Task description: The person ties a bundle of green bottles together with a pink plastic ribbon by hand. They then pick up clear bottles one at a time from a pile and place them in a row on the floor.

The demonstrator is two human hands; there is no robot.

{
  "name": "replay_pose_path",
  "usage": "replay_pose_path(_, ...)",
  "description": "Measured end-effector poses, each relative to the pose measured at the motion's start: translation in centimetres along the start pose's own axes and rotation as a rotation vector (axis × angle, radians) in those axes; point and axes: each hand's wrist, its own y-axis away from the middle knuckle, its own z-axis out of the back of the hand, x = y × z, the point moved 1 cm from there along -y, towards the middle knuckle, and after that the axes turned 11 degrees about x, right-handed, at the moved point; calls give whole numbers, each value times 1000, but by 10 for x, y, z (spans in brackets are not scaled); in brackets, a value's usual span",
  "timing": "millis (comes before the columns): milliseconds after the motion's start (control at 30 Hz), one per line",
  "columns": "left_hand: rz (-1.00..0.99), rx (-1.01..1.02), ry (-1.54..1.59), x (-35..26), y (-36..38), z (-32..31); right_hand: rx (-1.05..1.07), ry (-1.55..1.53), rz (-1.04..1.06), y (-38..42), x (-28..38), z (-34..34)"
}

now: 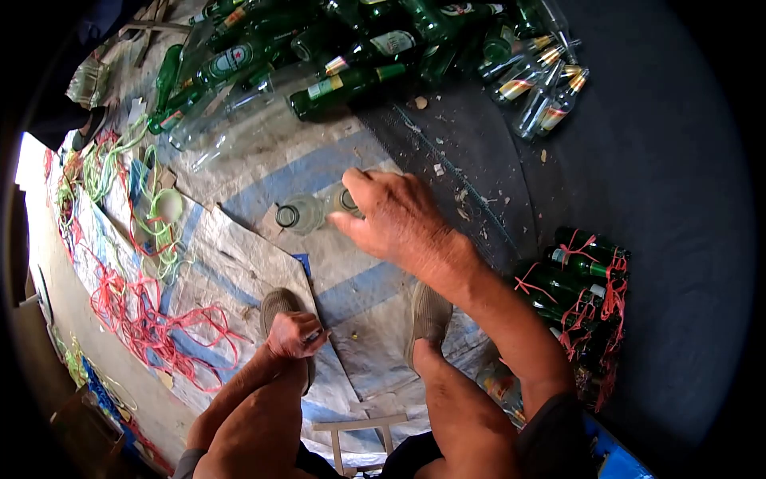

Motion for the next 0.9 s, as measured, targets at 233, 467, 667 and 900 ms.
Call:
replay_pose_path(233,-5,7,-2,-1,0,2,124,-136,-35,5,-1,13)
replay_pose_path(467,0,18,6,-1,0,2,61,-605,-151,-5,-34,32)
replay_pose_path(667,-26,12,22,0,-1,2,-161,-942,-345,-63,-99,60)
replay_pose_path(900,-46,21,49,3,-3,6,-300,-1099,-346,-163,-155,113)
